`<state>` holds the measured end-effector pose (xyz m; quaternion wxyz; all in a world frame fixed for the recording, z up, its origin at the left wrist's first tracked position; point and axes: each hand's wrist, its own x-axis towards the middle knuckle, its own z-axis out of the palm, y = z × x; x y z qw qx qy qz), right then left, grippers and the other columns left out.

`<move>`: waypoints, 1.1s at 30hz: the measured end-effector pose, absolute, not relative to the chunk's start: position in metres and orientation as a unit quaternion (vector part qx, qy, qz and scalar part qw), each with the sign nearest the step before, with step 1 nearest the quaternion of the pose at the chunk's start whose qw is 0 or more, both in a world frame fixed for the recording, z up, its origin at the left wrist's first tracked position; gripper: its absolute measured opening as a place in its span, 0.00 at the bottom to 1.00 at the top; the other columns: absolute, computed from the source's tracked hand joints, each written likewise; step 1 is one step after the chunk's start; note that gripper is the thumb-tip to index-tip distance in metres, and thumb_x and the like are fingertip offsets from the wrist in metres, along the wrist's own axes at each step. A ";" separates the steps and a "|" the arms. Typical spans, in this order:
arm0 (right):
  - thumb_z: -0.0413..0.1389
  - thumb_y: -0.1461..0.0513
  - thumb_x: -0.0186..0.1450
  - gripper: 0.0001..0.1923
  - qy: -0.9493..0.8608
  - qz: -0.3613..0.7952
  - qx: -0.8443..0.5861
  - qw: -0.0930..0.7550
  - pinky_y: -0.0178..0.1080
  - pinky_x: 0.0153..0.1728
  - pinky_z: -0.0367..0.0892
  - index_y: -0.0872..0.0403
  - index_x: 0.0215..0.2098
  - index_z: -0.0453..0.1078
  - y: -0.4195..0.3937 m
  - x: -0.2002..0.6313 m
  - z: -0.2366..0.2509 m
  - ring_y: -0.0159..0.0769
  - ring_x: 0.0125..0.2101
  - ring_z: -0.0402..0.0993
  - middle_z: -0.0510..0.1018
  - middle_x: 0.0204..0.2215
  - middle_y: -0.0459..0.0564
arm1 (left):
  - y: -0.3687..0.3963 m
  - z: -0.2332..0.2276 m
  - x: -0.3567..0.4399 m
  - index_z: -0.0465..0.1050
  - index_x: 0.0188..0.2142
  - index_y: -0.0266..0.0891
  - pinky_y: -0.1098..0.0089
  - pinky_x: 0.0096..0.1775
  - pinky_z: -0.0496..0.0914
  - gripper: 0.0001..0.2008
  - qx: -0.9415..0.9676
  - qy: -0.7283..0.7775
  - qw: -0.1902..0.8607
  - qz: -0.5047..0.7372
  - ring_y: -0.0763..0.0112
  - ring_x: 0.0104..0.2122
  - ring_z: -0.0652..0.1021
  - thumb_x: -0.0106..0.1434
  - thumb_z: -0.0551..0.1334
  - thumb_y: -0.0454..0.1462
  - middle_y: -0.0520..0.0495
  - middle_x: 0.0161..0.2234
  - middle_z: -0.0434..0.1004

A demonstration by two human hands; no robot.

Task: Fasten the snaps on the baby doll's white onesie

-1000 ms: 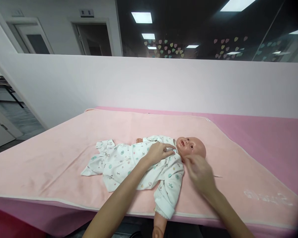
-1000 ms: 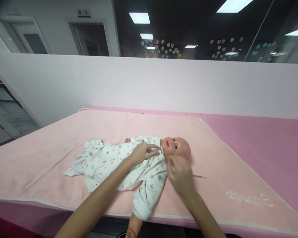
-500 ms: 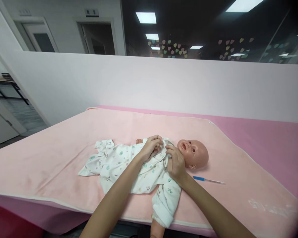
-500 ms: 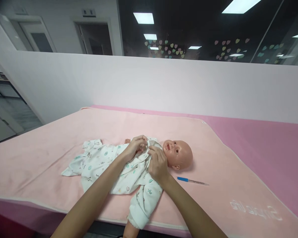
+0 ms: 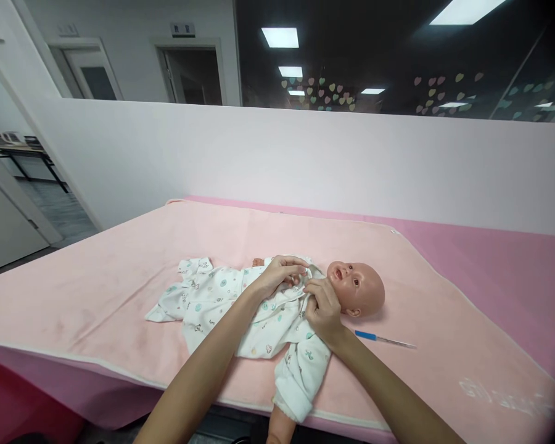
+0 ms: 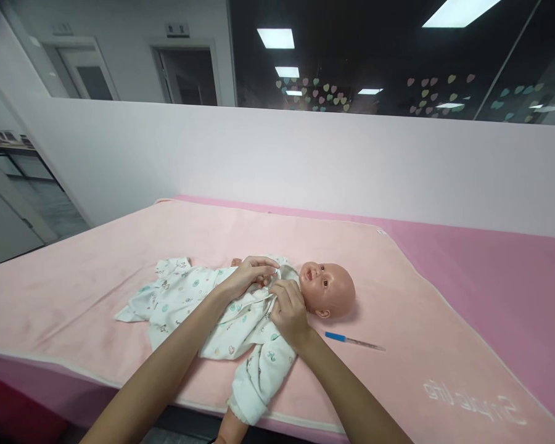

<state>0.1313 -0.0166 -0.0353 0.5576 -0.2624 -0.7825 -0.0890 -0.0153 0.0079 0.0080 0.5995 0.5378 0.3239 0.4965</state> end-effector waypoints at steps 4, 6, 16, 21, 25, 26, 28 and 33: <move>0.41 0.73 0.56 0.18 -0.785 -0.110 -0.316 0.522 0.46 0.44 0.66 0.54 0.40 0.65 -0.018 0.128 -0.031 0.38 0.43 0.67 0.70 0.38 0.53 | 0.007 0.009 -0.016 0.72 0.32 0.34 0.81 0.17 0.58 0.10 0.527 0.310 0.613 0.502 0.80 0.17 0.68 0.49 0.64 0.36 0.52 0.19 0.69; 0.41 0.73 0.57 0.20 -0.786 -0.103 -0.351 0.498 0.47 0.47 0.64 0.55 0.44 0.63 -0.019 0.126 -0.029 0.40 0.47 0.65 0.69 0.43 0.55 | 0.007 0.010 -0.016 0.71 0.32 0.35 0.81 0.16 0.57 0.10 0.527 0.302 0.615 0.503 0.81 0.17 0.68 0.49 0.64 0.36 0.53 0.19 0.68; 0.42 0.74 0.54 0.25 -0.740 -0.086 -0.356 0.564 0.47 0.44 0.68 0.52 0.48 0.60 -0.026 0.126 -0.024 0.40 0.47 0.63 0.62 0.44 0.55 | 0.007 0.011 -0.017 0.71 0.32 0.35 0.80 0.18 0.57 0.11 0.527 0.300 0.617 0.501 0.81 0.18 0.68 0.48 0.64 0.36 0.51 0.22 0.70; 0.43 0.74 0.59 0.21 -0.742 -0.154 -0.265 0.597 0.45 0.43 0.70 0.47 0.44 0.62 -0.024 0.130 -0.027 0.37 0.45 0.66 0.63 0.42 0.51 | 0.004 0.009 -0.018 0.76 0.32 0.31 0.78 0.17 0.51 0.12 0.593 0.287 0.607 0.444 0.84 0.15 0.61 0.47 0.66 0.36 0.52 0.17 0.67; 0.46 0.73 0.60 0.18 -0.747 -0.131 -0.262 0.597 0.44 0.44 0.70 0.48 0.42 0.64 -0.023 0.130 -0.027 0.36 0.44 0.67 0.64 0.42 0.51 | 0.002 0.008 -0.018 0.77 0.32 0.31 0.77 0.18 0.49 0.13 0.624 0.284 0.596 0.418 0.85 0.15 0.57 0.46 0.66 0.37 0.52 0.17 0.65; 0.46 0.73 0.60 0.17 -0.743 -0.121 -0.268 0.601 0.45 0.44 0.70 0.49 0.41 0.65 -0.022 0.130 -0.027 0.36 0.44 0.67 0.65 0.42 0.51 | 0.002 0.008 -0.018 0.76 0.33 0.31 0.77 0.18 0.49 0.14 0.624 0.286 0.593 0.421 0.85 0.16 0.58 0.46 0.67 0.37 0.52 0.18 0.66; 0.46 0.72 0.61 0.15 -0.738 -0.104 -0.280 0.606 0.46 0.45 0.69 0.49 0.40 0.66 -0.022 0.129 -0.027 0.36 0.44 0.67 0.66 0.41 0.51 | 0.003 0.008 -0.018 0.76 0.35 0.31 0.78 0.18 0.49 0.15 0.619 0.288 0.592 0.427 0.84 0.16 0.59 0.46 0.67 0.37 0.51 0.20 0.68; 0.45 0.73 0.60 0.15 -0.751 -0.075 -0.290 0.588 0.45 0.44 0.69 0.50 0.36 0.68 -0.024 0.129 -0.028 0.36 0.43 0.67 0.68 0.39 0.50 | 0.006 0.005 -0.019 0.75 0.33 0.30 0.78 0.17 0.49 0.14 0.617 0.290 0.594 0.427 0.85 0.15 0.59 0.47 0.66 0.37 0.51 0.18 0.66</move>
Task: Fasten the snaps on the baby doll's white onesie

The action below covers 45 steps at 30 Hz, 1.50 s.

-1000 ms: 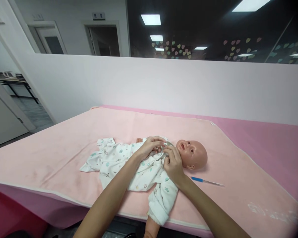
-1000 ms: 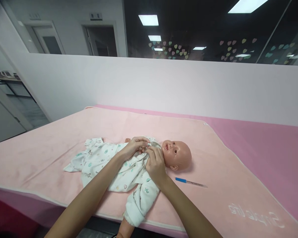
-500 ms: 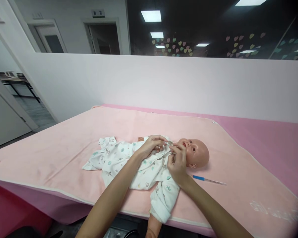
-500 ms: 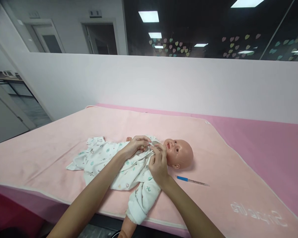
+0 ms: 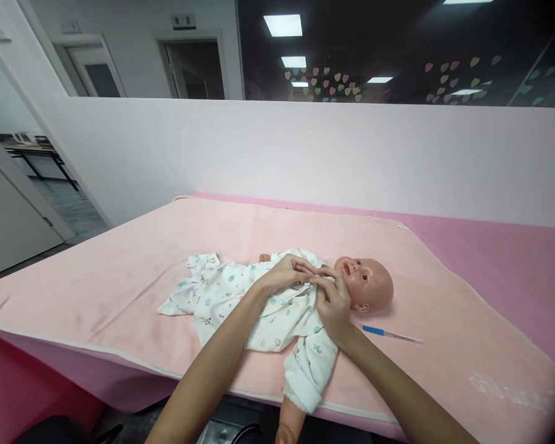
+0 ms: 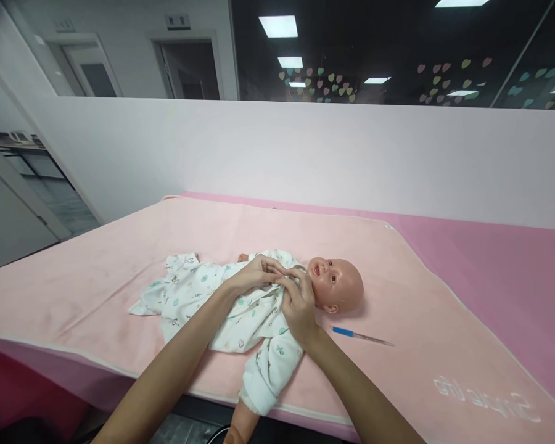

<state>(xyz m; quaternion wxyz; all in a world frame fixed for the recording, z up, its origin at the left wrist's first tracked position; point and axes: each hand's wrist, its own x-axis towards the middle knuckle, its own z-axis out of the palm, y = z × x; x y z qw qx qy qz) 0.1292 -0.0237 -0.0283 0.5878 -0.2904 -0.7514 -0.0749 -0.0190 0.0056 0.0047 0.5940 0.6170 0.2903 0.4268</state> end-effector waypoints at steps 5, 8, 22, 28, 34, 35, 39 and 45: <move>0.46 0.74 0.59 0.15 -0.752 -0.072 -0.288 0.588 0.45 0.45 0.68 0.51 0.36 0.68 -0.024 0.129 -0.028 0.36 0.43 0.66 0.68 0.39 0.50 | 0.005 0.006 -0.020 0.75 0.33 0.29 0.77 0.17 0.49 0.15 0.605 0.295 0.603 0.427 0.85 0.15 0.59 0.46 0.67 0.37 0.52 0.17 0.66; 0.47 0.74 0.59 0.15 -0.755 -0.085 -0.285 0.584 0.45 0.45 0.67 0.51 0.35 0.69 -0.023 0.129 -0.027 0.36 0.43 0.66 0.67 0.39 0.50 | 0.004 0.006 -0.019 0.75 0.33 0.29 0.77 0.17 0.49 0.14 0.601 0.303 0.606 0.424 0.85 0.14 0.59 0.46 0.67 0.37 0.53 0.17 0.65; 0.48 0.74 0.58 0.13 -0.750 -0.087 -0.271 0.597 0.45 0.44 0.67 0.52 0.30 0.67 -0.023 0.130 -0.028 0.36 0.42 0.66 0.67 0.39 0.49 | 0.003 0.007 -0.022 0.75 0.37 0.30 0.78 0.18 0.50 0.19 0.617 0.284 0.604 0.418 0.84 0.16 0.63 0.44 0.69 0.38 0.47 0.23 0.73; 0.48 0.74 0.57 0.12 -0.756 -0.122 -0.283 0.578 0.46 0.44 0.65 0.52 0.28 0.65 -0.022 0.129 -0.029 0.37 0.42 0.65 0.67 0.38 0.49 | 0.006 0.004 -0.022 0.75 0.38 0.30 0.78 0.21 0.58 0.20 0.632 0.285 0.595 0.406 0.79 0.21 0.70 0.45 0.69 0.37 0.42 0.27 0.77; 0.47 0.75 0.57 0.12 -0.764 -0.157 -0.293 0.553 0.45 0.44 0.66 0.53 0.28 0.64 -0.022 0.129 -0.030 0.37 0.42 0.65 0.67 0.38 0.50 | 0.007 0.003 -0.024 0.75 0.40 0.31 0.76 0.27 0.64 0.19 0.645 0.271 0.596 0.395 0.73 0.26 0.75 0.45 0.67 0.33 0.41 0.30 0.78; 0.47 0.75 0.57 0.12 -0.763 -0.158 -0.295 0.552 0.45 0.43 0.66 0.53 0.28 0.64 -0.022 0.129 -0.030 0.37 0.41 0.65 0.67 0.38 0.50 | 0.007 0.003 -0.023 0.76 0.39 0.31 0.76 0.27 0.64 0.19 0.646 0.278 0.589 0.398 0.73 0.26 0.74 0.45 0.67 0.33 0.41 0.30 0.78; 0.48 0.74 0.56 0.11 -0.759 -0.140 -0.308 0.556 0.43 0.42 0.67 0.53 0.29 0.65 -0.020 0.128 -0.029 0.36 0.40 0.66 0.68 0.37 0.50 | 0.008 0.001 -0.019 0.77 0.34 0.28 0.76 0.24 0.63 0.15 0.650 0.314 0.552 0.417 0.74 0.23 0.73 0.44 0.66 0.33 0.42 0.27 0.77; 0.49 0.72 0.58 0.09 -0.762 -0.118 -0.324 0.548 0.42 0.40 0.68 0.53 0.30 0.65 -0.019 0.129 -0.030 0.35 0.38 0.67 0.70 0.35 0.50 | 0.009 -0.001 -0.017 0.77 0.32 0.28 0.78 0.22 0.59 0.12 0.656 0.318 0.536 0.427 0.78 0.21 0.69 0.45 0.64 0.31 0.45 0.24 0.75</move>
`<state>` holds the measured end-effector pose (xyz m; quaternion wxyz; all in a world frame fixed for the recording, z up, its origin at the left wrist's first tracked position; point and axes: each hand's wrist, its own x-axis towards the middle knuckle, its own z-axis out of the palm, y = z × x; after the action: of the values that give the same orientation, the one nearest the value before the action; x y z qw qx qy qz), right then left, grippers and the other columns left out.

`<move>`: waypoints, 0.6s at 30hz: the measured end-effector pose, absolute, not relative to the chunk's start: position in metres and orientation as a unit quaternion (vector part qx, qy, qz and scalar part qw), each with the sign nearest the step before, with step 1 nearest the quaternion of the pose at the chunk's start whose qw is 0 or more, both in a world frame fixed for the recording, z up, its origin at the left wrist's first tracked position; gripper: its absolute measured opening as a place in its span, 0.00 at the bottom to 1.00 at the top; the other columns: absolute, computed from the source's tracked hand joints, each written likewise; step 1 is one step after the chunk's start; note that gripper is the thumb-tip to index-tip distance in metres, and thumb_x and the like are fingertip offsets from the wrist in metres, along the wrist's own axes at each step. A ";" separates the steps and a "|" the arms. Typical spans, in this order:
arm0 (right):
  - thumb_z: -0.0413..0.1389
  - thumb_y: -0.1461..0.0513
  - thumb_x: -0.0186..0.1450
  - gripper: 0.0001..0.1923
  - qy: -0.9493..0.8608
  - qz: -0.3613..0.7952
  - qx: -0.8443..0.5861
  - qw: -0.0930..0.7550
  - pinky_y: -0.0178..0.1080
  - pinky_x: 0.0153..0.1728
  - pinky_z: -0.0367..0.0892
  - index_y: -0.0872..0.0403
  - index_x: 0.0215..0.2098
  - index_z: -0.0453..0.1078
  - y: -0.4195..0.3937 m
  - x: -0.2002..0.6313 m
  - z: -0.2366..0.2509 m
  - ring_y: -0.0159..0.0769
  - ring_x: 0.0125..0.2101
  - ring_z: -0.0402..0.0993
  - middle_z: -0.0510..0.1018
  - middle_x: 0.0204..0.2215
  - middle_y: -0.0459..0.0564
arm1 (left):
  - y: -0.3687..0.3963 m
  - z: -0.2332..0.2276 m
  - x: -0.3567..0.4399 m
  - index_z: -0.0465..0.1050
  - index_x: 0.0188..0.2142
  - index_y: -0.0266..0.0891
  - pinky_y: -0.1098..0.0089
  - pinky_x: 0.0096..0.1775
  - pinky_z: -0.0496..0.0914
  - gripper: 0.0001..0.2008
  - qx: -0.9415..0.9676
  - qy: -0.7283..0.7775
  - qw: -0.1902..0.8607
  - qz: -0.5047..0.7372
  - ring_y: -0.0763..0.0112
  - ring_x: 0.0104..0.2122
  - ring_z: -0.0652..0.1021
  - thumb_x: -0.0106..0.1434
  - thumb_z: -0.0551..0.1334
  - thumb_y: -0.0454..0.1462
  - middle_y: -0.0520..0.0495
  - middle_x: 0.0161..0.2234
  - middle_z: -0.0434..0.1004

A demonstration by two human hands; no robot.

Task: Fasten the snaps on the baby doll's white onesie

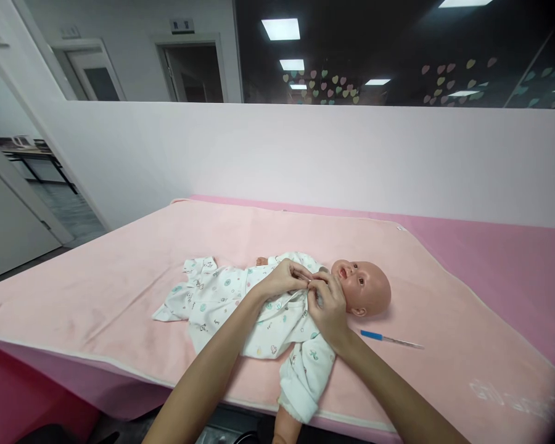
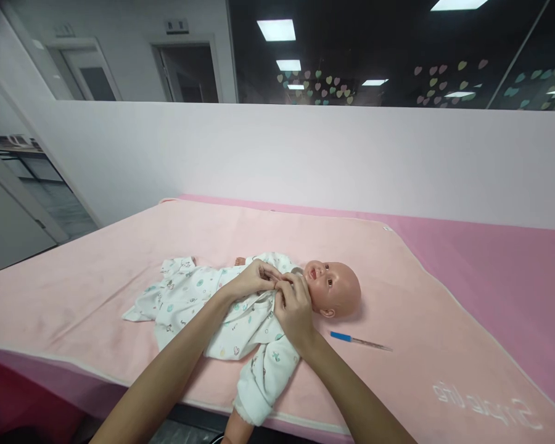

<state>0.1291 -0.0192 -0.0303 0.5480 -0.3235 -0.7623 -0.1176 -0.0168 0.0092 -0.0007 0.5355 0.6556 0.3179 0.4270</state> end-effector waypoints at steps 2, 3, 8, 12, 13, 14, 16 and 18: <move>0.49 0.72 0.58 0.09 -0.763 -0.116 -0.325 0.547 0.42 0.41 0.68 0.53 0.30 0.65 -0.019 0.129 -0.031 0.36 0.38 0.67 0.70 0.35 0.50 | 0.009 0.000 -0.017 0.76 0.32 0.28 0.79 0.21 0.58 0.12 0.658 0.316 0.534 0.428 0.80 0.20 0.68 0.45 0.63 0.31 0.46 0.23 0.74; 0.49 0.71 0.58 0.09 -0.762 -0.115 -0.324 0.549 0.42 0.41 0.67 0.53 0.30 0.65 -0.019 0.129 -0.031 0.36 0.39 0.67 0.70 0.35 0.50 | 0.008 0.000 -0.016 0.76 0.32 0.28 0.79 0.20 0.57 0.12 0.659 0.319 0.531 0.427 0.81 0.19 0.67 0.45 0.63 0.31 0.46 0.23 0.74; 0.48 0.71 0.58 0.10 -0.757 -0.114 -0.320 0.558 0.42 0.41 0.68 0.53 0.33 0.66 -0.020 0.128 -0.030 0.36 0.39 0.68 0.71 0.35 0.50 | 0.006 0.002 -0.016 0.76 0.32 0.28 0.80 0.17 0.54 0.12 0.662 0.335 0.522 0.421 0.83 0.16 0.63 0.45 0.61 0.31 0.49 0.20 0.72; 0.48 0.71 0.58 0.12 -0.757 -0.119 -0.317 0.558 0.43 0.42 0.68 0.52 0.37 0.66 -0.020 0.128 -0.030 0.37 0.39 0.69 0.72 0.35 0.50 | 0.006 0.003 -0.016 0.76 0.31 0.29 0.80 0.17 0.54 0.12 0.670 0.315 0.520 0.425 0.83 0.16 0.64 0.45 0.59 0.29 0.49 0.21 0.73; 0.48 0.71 0.58 0.13 -0.758 -0.122 -0.314 0.559 0.43 0.42 0.67 0.52 0.37 0.66 -0.020 0.129 -0.030 0.37 0.39 0.69 0.72 0.35 0.50 | 0.006 0.003 -0.016 0.76 0.31 0.29 0.79 0.17 0.53 0.12 0.671 0.312 0.520 0.427 0.83 0.16 0.63 0.45 0.58 0.29 0.49 0.21 0.73; 0.48 0.71 0.58 0.13 -0.760 -0.124 -0.310 0.558 0.44 0.42 0.67 0.52 0.38 0.66 -0.020 0.129 -0.030 0.37 0.39 0.69 0.73 0.35 0.49 | 0.006 0.002 -0.016 0.76 0.31 0.29 0.79 0.18 0.53 0.12 0.671 0.311 0.520 0.427 0.83 0.16 0.63 0.45 0.58 0.29 0.50 0.21 0.72; 0.48 0.71 0.58 0.13 -0.761 -0.128 -0.304 0.558 0.44 0.42 0.67 0.52 0.38 0.66 -0.020 0.128 -0.030 0.37 0.39 0.69 0.74 0.35 0.49 | 0.006 0.001 -0.016 0.76 0.30 0.29 0.79 0.18 0.53 0.12 0.672 0.310 0.519 0.427 0.83 0.16 0.63 0.45 0.58 0.29 0.50 0.20 0.72; 0.47 0.71 0.58 0.14 -0.763 -0.128 -0.300 0.557 0.44 0.42 0.67 0.52 0.38 0.66 -0.020 0.128 -0.029 0.37 0.38 0.69 0.74 0.34 0.48 | 0.007 -0.001 -0.016 0.75 0.31 0.29 0.79 0.18 0.54 0.13 0.674 0.312 0.515 0.429 0.82 0.16 0.64 0.45 0.58 0.29 0.50 0.21 0.72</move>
<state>0.1281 -0.0196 -0.0293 0.5573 -0.3003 -0.7634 -0.1284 -0.0159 0.0072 -0.0006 0.5152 0.6735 0.3116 0.4288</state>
